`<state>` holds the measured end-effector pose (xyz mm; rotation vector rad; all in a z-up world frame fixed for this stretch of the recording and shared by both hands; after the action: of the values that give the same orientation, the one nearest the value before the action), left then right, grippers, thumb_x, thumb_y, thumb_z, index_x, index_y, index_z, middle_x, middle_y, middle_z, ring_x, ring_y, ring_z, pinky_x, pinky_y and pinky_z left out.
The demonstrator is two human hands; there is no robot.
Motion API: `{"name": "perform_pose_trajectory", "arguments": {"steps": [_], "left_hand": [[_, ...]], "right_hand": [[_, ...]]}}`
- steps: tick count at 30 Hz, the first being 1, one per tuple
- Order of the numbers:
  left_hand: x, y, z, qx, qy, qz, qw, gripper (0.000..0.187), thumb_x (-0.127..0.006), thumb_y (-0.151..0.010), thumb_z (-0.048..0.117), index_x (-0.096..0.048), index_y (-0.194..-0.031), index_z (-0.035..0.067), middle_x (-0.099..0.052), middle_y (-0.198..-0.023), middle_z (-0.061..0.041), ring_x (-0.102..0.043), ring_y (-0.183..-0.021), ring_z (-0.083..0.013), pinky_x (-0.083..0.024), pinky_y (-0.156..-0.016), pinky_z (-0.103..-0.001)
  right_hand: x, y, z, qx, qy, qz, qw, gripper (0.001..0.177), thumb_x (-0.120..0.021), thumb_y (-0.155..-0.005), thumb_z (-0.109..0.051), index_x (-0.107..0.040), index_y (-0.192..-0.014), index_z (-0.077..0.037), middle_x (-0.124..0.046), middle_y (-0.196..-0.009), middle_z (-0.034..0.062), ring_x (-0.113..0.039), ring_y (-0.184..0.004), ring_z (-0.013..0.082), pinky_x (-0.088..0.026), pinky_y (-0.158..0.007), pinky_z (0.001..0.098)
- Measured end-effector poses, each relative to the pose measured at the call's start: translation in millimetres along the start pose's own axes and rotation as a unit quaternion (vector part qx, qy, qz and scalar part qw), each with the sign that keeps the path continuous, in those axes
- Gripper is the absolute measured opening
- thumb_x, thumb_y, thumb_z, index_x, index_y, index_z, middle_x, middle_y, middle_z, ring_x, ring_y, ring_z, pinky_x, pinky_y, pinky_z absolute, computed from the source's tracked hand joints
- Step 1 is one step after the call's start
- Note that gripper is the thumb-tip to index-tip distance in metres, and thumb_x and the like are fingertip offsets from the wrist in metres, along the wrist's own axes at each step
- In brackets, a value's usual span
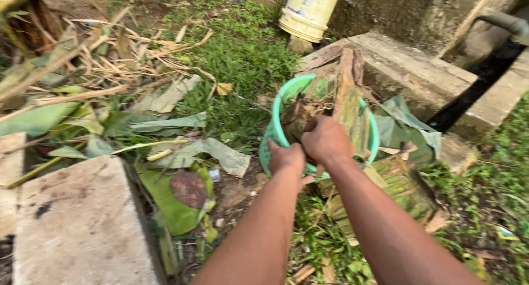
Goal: The recorder is picking up dried leaves and organic waste from the ground and placing them into a green plastic basket.
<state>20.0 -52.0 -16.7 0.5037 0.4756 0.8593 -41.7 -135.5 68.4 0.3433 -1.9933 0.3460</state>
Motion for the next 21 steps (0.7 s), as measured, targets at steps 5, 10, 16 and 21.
{"name": "perform_pose_trajectory", "arguments": {"steps": [5, 10, 16, 21], "left_hand": [[-13, -2, 0, -0.018, 0.071, 0.013, 0.997, 0.082, -0.048, -0.093, 0.018, -0.012, -0.163, 0.042, -0.053, -0.143, -0.019, -0.066, -0.111, -0.0399, -0.064, -0.069, -0.053], [-21, 9, 11, -0.019, 0.078, 0.031, 0.996, 0.085, -0.047, -0.091, 0.01, -0.013, -0.164, 0.038, -0.051, -0.145, -0.019, -0.069, -0.104, -0.0409, -0.062, -0.068, -0.053], [-27, 40, 36, 0.019, 0.051, 0.055, 0.997, 0.087, -0.048, -0.093, 0.015, -0.006, -0.164, 0.041, -0.052, -0.145, -0.018, -0.069, -0.108, -0.0411, -0.065, -0.071, -0.05], [-33, 52, 78, -0.017, 0.029, 0.13, 0.991, 0.087, -0.053, -0.093, 0.018, -0.009, -0.166, 0.04, -0.04, -0.148, -0.034, -0.059, -0.122, -0.0474, -0.049, -0.106, -0.051]], "right_hand": [[8, 11, 3, 0.042, -0.018, 0.043, 0.998, 0.025, -0.065, -0.08, -0.019, -0.077, -0.102, -0.021, -0.076, -0.107, 0.0143, -0.071, -0.102, 0.0365, -0.056, -0.092, 0.0479], [18, 2, 9, 0.111, -0.026, 0.14, 0.984, 0.02, -0.067, -0.078, -0.017, -0.077, -0.095, -0.015, -0.074, -0.106, 0.0154, -0.068, -0.101, 0.0392, -0.054, -0.09, 0.0492], [36, -10, -1, 0.15, 0.012, 0.159, 0.976, 0.016, -0.07, -0.078, -0.018, -0.078, -0.092, -0.014, -0.073, -0.105, 0.0168, -0.066, -0.099, 0.0418, -0.05, -0.096, 0.0499], [71, -20, -27, 0.151, -0.003, 0.123, 0.981, 0.019, -0.072, -0.078, -0.02, -0.077, -0.096, -0.015, -0.074, -0.104, 0.0152, -0.068, -0.097, 0.0403, -0.054, -0.087, 0.0521]]}}
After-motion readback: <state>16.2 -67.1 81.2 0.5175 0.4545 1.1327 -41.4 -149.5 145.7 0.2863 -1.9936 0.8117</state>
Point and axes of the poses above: each hand's wrist, its own y-axis away from the middle knuckle, its own x-axis out of the back of the hand, z = x × y, the point moved 6 cm from there along -y, towards the middle knuckle
